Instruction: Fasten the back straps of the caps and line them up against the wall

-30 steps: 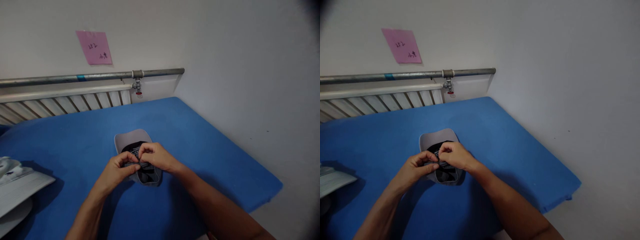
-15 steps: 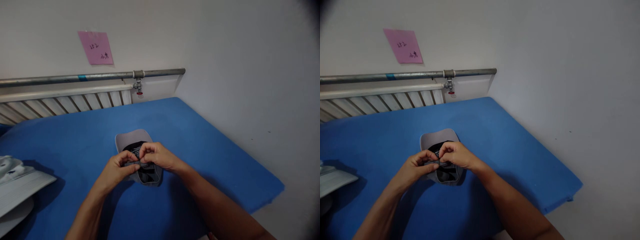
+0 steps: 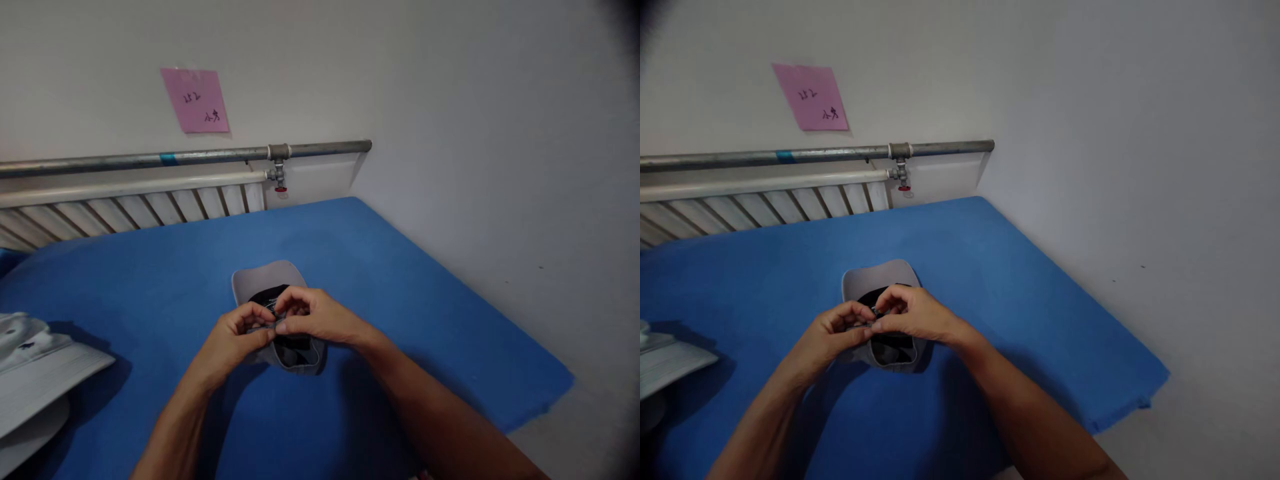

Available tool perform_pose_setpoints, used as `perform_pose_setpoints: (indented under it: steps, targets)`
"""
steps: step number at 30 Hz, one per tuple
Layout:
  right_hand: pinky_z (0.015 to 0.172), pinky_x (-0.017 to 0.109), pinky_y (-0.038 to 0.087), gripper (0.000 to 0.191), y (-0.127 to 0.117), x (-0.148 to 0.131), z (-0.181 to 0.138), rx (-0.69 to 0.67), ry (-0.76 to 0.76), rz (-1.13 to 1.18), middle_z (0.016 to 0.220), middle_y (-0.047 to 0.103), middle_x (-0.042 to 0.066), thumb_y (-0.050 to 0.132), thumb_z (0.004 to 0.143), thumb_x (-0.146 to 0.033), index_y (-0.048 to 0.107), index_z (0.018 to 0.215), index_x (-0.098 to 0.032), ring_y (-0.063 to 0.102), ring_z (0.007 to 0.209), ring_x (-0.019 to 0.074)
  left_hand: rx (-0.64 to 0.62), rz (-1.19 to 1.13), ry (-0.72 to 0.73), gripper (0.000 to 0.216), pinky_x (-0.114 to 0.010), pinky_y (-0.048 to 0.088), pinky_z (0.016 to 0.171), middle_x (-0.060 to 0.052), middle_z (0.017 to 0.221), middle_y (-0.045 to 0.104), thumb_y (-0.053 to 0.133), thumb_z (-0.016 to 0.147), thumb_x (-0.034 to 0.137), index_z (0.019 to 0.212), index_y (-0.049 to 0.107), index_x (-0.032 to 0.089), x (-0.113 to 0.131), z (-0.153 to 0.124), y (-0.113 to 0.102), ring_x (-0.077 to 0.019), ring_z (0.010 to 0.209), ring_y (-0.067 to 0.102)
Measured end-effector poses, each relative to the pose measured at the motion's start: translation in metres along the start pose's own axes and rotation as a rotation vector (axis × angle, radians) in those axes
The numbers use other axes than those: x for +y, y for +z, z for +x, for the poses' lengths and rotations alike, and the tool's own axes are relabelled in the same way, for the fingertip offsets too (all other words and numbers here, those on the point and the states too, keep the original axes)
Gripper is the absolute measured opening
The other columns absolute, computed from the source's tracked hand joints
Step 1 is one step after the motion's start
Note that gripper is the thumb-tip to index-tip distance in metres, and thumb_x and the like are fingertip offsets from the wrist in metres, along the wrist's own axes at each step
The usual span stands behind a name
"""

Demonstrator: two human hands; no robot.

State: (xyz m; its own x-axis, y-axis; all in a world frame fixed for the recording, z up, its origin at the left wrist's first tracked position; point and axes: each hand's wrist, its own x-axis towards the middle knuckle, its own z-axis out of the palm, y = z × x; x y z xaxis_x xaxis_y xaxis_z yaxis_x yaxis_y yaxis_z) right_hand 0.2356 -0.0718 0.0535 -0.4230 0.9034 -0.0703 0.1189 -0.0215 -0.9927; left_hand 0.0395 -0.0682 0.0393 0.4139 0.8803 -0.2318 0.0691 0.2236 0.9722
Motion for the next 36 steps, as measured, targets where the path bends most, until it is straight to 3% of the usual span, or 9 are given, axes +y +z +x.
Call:
perform_pose_setpoints:
  steps: [4,12,20,29,36]
  targets:
    - [0.066,0.023,0.042,0.021,-0.002,-0.001,-0.002,-0.062,-0.056,-0.128,0.079,0.058,-0.003,0.072,0.069,-0.019,0.063,0.087,-0.019,0.051,0.070,0.0093,0.027,-0.070,0.017,0.020,-0.018,0.040,0.055,0.004,0.072,0.063,0.077,0.068,0.025,0.076,0.060,0.019,-0.001,-0.001,-0.001,-0.0064,0.060,0.054]
    - [0.074,0.026,0.043,0.015,0.007,-0.002,-0.004,0.046,-0.337,-0.554,0.081,0.062,-0.001,0.065,0.070,-0.014,0.064,0.084,-0.020,0.055,0.076,0.0130,-0.009,-0.056,-0.006,0.017,-0.017,0.038,0.052,0.005,0.066,0.058,0.075,0.071,0.027,0.077,0.062,0.018,0.000,0.002,-0.006,-0.0061,0.056,0.049]
    - [0.073,0.027,0.045,0.018,0.008,0.005,-0.002,0.093,-0.407,-0.539,0.080,0.063,-0.001,0.068,0.070,-0.015,0.064,0.086,-0.021,0.057,0.073,0.0133,-0.018,-0.052,-0.016,0.015,-0.018,0.039,0.056,0.004,0.069,0.057,0.075,0.072,0.027,0.077,0.063,0.018,-0.001,0.000,-0.009,-0.0063,0.059,0.049]
    - [0.076,0.028,0.047,0.018,0.012,0.012,0.001,0.131,-0.600,-0.586,0.081,0.066,0.000,0.065,0.072,-0.013,0.063,0.089,-0.019,0.060,0.076,0.0139,-0.010,-0.072,-0.029,0.017,-0.018,0.039,0.054,0.004,0.067,0.056,0.075,0.071,0.026,0.075,0.062,0.017,-0.002,0.000,-0.009,-0.0064,0.058,0.049]
    - [0.077,0.029,0.048,0.018,0.011,0.013,0.002,0.145,-0.606,-0.605,0.081,0.067,0.001,0.065,0.074,-0.014,0.063,0.090,-0.020,0.061,0.076,0.0146,0.021,-0.094,-0.009,0.017,-0.018,0.038,0.053,0.005,0.065,0.056,0.075,0.070,0.025,0.074,0.061,0.017,-0.004,0.002,-0.007,-0.0064,0.055,0.049]
